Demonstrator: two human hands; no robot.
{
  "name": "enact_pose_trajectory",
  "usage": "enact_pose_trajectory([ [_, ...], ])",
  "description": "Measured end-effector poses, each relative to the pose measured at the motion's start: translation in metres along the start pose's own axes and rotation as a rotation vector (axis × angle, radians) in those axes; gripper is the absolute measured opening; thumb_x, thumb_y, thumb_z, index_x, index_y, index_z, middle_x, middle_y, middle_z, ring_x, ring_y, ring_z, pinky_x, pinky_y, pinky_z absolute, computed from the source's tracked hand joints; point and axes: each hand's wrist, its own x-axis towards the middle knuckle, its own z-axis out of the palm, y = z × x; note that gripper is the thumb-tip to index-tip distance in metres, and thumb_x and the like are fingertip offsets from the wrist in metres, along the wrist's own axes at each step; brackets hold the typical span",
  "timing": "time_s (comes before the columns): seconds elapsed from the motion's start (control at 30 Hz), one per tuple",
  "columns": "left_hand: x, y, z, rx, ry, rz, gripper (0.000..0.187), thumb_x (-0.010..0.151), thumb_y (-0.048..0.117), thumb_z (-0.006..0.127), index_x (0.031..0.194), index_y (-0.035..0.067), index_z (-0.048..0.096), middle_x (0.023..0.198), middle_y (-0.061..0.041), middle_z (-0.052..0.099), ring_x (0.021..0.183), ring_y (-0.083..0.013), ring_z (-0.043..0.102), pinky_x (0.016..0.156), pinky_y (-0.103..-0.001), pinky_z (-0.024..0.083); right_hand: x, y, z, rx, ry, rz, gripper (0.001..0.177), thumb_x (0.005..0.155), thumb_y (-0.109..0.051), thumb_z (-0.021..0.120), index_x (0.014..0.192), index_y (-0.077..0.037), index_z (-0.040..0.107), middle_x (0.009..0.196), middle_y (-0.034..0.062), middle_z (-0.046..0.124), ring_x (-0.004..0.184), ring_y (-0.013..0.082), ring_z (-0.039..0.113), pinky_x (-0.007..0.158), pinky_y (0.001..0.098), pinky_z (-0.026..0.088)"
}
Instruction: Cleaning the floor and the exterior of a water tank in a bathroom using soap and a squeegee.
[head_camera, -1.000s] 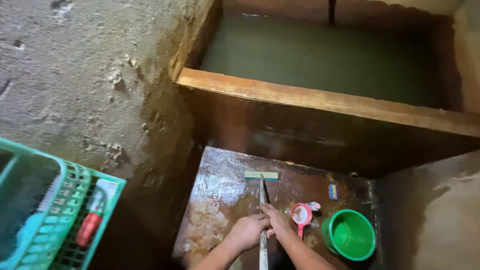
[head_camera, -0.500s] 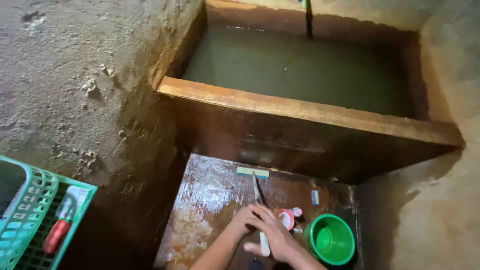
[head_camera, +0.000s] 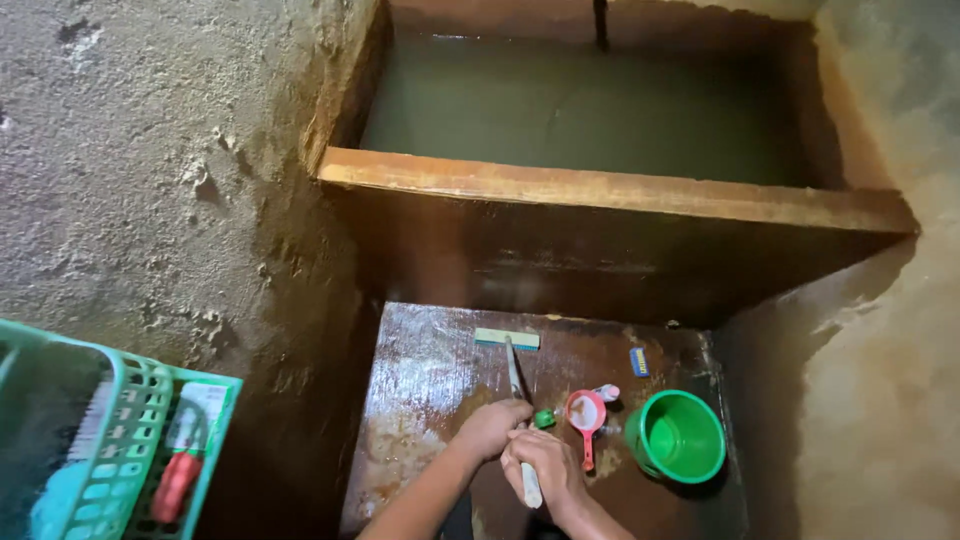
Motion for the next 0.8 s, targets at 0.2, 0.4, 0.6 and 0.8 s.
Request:
enact_pose_trajectory([
  [0.2,-0.036,0.038,-0.012,0.067,-0.084,-0.117,0.03,0.092,0.036,0.062,0.092,0.006,0.068,0.094,-0.017,0.069,0.093,-0.0405,0.068,0.078,-0.051,0.054,-0.024,-0.022,0.007,-0.101,0.026,-0.025,0.011,0.074,-0.008,0.076,0.071,-0.007,0.066,0.076,0.0125,0.072,0.084,0.033,0.076,0.08,0.0403,0.06],
  [0.4,-0.047,0.041,0.002,0.098,-0.127,-0.175,0.037,0.097,0.043,0.06,0.093,0.007,0.068,0.099,-0.017,0.07,0.094,-0.0417,0.068,0.077,-0.054,0.054,-0.043,-0.004,0.011,-0.035,-0.16,-0.086,0.014,0.075,-0.01,0.075,0.07,-0.007,0.062,0.072,0.0092,0.07,0.084,0.032,0.077,0.09,0.0429,0.06],
  [0.6,-0.012,-0.02,0.041,0.149,-0.022,-0.09,0.03,0.093,0.034,0.063,0.099,0.005,0.071,0.111,-0.017,0.07,0.102,-0.0395,0.067,0.081,-0.051,0.055,-0.028,0.03,0.01,-0.069,-0.177,-0.18,0.011,0.08,-0.005,0.07,0.075,-0.006,0.06,0.076,0.0107,0.068,0.092,0.0355,0.076,0.097,0.0443,0.059],
  [0.8,0.038,-0.028,0.024,0.191,-0.023,-0.148,0.028,0.089,0.032,0.064,0.098,0.007,0.071,0.108,-0.018,0.071,0.103,-0.0392,0.067,0.084,-0.049,0.056,0.011,0.044,-0.02,0.06,-0.126,-0.068,0.012,0.082,-0.003,0.069,0.074,-0.005,0.059,0.073,0.0086,0.068,0.075,0.0307,0.074,0.101,0.043,0.06],
])
